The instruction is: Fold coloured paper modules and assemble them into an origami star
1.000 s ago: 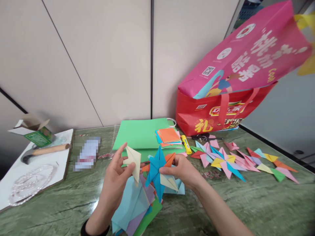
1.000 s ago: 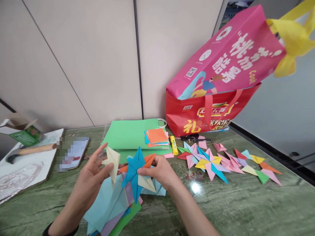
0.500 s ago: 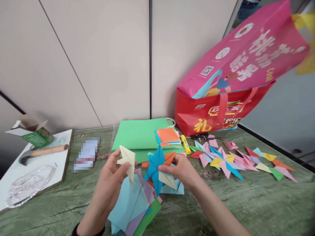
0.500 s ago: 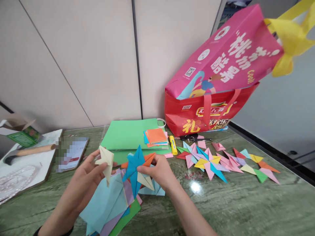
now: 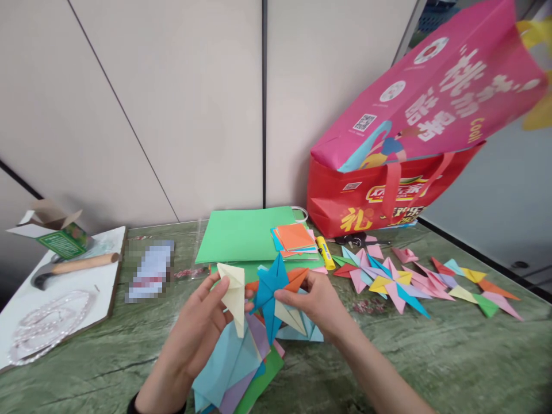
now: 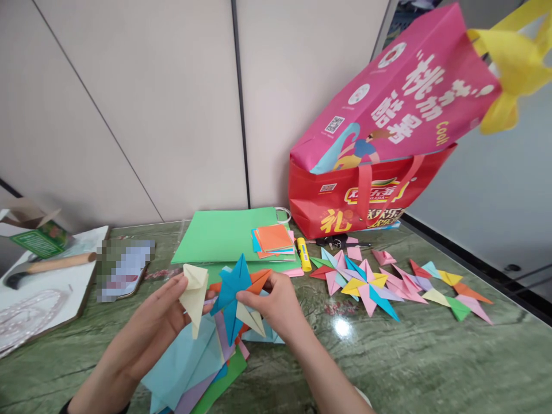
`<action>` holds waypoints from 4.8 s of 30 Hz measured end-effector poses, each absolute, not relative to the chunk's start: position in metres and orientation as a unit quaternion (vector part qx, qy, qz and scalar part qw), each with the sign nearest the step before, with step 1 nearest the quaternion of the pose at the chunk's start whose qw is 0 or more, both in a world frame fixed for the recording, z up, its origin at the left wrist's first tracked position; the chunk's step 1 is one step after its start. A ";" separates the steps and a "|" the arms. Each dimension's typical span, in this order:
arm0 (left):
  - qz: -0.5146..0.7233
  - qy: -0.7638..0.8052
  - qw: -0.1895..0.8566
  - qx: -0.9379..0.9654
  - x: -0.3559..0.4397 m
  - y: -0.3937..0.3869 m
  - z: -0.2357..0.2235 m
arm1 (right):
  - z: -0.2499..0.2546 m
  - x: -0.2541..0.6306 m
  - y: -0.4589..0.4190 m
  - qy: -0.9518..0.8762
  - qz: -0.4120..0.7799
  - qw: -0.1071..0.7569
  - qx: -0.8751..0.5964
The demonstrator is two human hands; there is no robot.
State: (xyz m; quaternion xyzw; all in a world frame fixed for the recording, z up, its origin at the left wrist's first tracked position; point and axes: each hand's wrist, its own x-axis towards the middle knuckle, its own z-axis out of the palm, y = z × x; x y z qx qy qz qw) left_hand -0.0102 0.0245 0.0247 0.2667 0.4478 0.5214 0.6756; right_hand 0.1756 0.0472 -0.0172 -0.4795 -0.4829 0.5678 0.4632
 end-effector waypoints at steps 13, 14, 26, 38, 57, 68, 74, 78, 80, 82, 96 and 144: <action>0.541 0.484 0.596 0.344 -0.009 0.024 0.016 | -0.007 0.170 0.035 -0.534 0.492 0.444 -0.524; 0.541 0.491 0.580 0.360 -0.009 0.024 0.014 | -0.007 0.169 0.035 -0.537 0.488 0.441 -0.527; 0.533 0.501 0.564 0.383 -0.012 0.024 0.006 | -0.004 0.171 0.036 -0.535 0.490 0.441 -0.528; 0.516 0.520 0.543 0.410 -0.013 0.025 0.004 | -0.004 0.171 0.036 -0.536 0.487 0.441 -0.530; 0.491 0.564 0.482 0.457 -0.011 0.024 0.006 | -0.005 0.170 0.035 -0.552 0.507 0.437 -0.498; 0.498 0.564 0.473 0.458 -0.008 0.021 0.008 | -0.004 0.167 0.033 -0.552 0.511 0.430 -0.499; 0.484 0.577 0.449 0.480 -0.005 0.020 0.008 | 0.000 0.167 0.032 -0.550 0.514 0.422 -0.505; 0.487 0.578 0.450 0.475 -0.004 0.021 0.008 | 0.000 0.166 0.032 -0.551 0.522 0.422 -0.495; 0.492 0.578 0.448 0.472 -0.005 0.022 0.008 | 0.000 0.166 0.032 -0.553 0.524 0.424 -0.490; 0.496 0.578 0.444 0.472 -0.005 0.022 0.007 | -0.001 0.166 0.032 -0.554 0.522 0.424 -0.490; 0.506 0.569 0.451 0.466 -0.002 0.021 0.012 | -0.004 0.167 0.033 -0.558 0.528 0.423 -0.481; 0.551 0.505 0.433 0.503 0.003 0.019 0.003 | -0.005 0.169 0.032 -0.584 0.496 0.410 -0.494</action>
